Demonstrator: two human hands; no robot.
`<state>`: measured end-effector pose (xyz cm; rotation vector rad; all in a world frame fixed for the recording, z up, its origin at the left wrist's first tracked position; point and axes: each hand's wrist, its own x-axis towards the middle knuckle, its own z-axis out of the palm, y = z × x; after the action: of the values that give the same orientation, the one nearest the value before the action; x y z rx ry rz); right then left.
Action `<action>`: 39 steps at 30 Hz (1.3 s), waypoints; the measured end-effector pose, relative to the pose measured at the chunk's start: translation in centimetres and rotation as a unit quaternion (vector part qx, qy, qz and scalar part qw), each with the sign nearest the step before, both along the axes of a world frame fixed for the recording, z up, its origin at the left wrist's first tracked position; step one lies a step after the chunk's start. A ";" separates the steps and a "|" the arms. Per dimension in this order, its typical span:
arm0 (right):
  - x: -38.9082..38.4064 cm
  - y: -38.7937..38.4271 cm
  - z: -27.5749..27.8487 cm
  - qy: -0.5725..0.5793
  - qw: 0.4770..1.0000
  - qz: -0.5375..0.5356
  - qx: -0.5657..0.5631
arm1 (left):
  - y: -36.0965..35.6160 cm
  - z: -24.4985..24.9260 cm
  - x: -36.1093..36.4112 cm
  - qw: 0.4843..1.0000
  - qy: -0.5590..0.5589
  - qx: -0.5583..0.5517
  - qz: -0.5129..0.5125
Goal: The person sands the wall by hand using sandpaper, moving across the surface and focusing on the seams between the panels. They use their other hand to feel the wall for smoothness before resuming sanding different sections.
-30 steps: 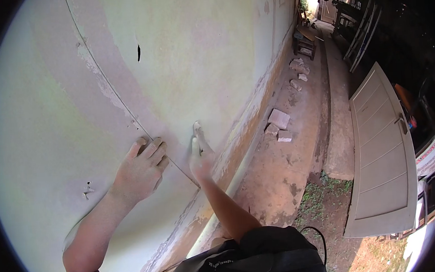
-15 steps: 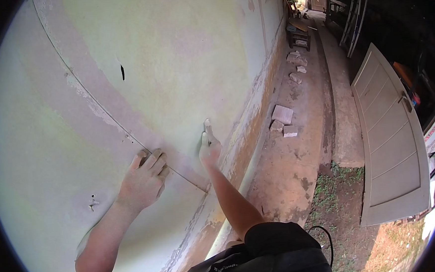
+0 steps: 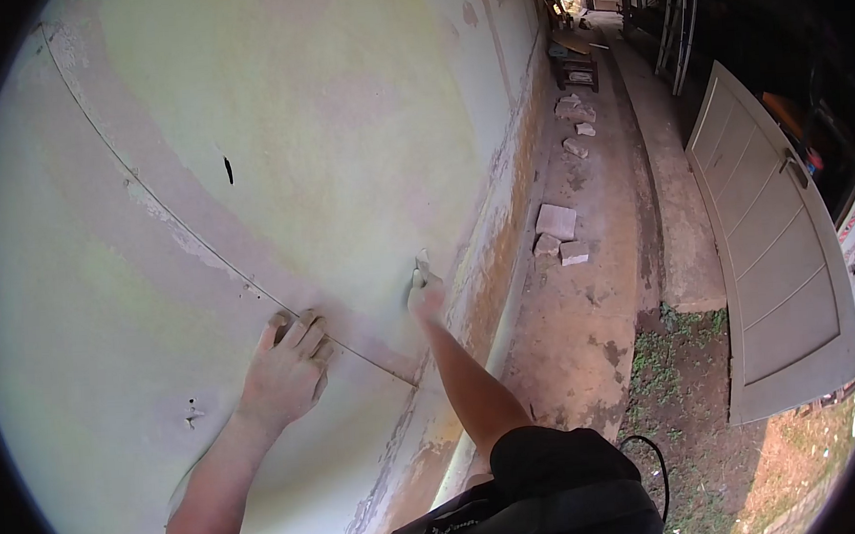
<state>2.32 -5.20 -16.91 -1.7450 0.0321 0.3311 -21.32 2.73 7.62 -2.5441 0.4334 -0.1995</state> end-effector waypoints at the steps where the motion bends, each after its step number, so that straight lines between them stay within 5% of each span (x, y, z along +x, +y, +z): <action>1: -1.0 1.0 -0.5 -0.125 0.988 -0.052 0.075 | 0.1 0.0 0.0 1.000 -0.005 0.002 -0.001; 4: -8.0 0.7 3.8 -0.393 0.895 -0.080 0.194 | 0.0 -0.2 0.7 1.000 -0.029 -0.005 0.005; 6: -13.0 0.8 3.7 -0.447 0.879 -0.028 0.165 | -0.2 -0.5 0.5 0.999 -0.039 -0.007 0.014; 16: -7.5 0.1 3.3 -0.341 0.926 -0.050 0.156 | -0.1 -0.1 0.4 0.999 -0.045 -0.002 0.019; 22: -11.4 0.1 3.4 -0.459 0.867 -0.014 0.191 | -0.4 0.4 0.1 0.998 -0.053 -0.014 0.008; 30: -13.5 3.7 3.7 -0.330 0.926 0.068 0.172 | -0.2 0.3 0.2 0.998 -0.062 -0.022 -0.007; 34: -10.6 4.2 2.3 -0.373 0.908 0.074 0.177 | -0.2 0.4 0.2 0.998 -0.053 -0.017 0.000; 39: -1.0 4.2 3.5 -0.273 0.938 -0.008 0.216 | -0.4 0.5 -0.2 0.999 -0.047 -0.013 0.007</action>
<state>1.35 -0.96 -13.39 -1.3448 -0.4008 -0.1614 -21.53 2.33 8.17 -2.5497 0.3790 -0.3188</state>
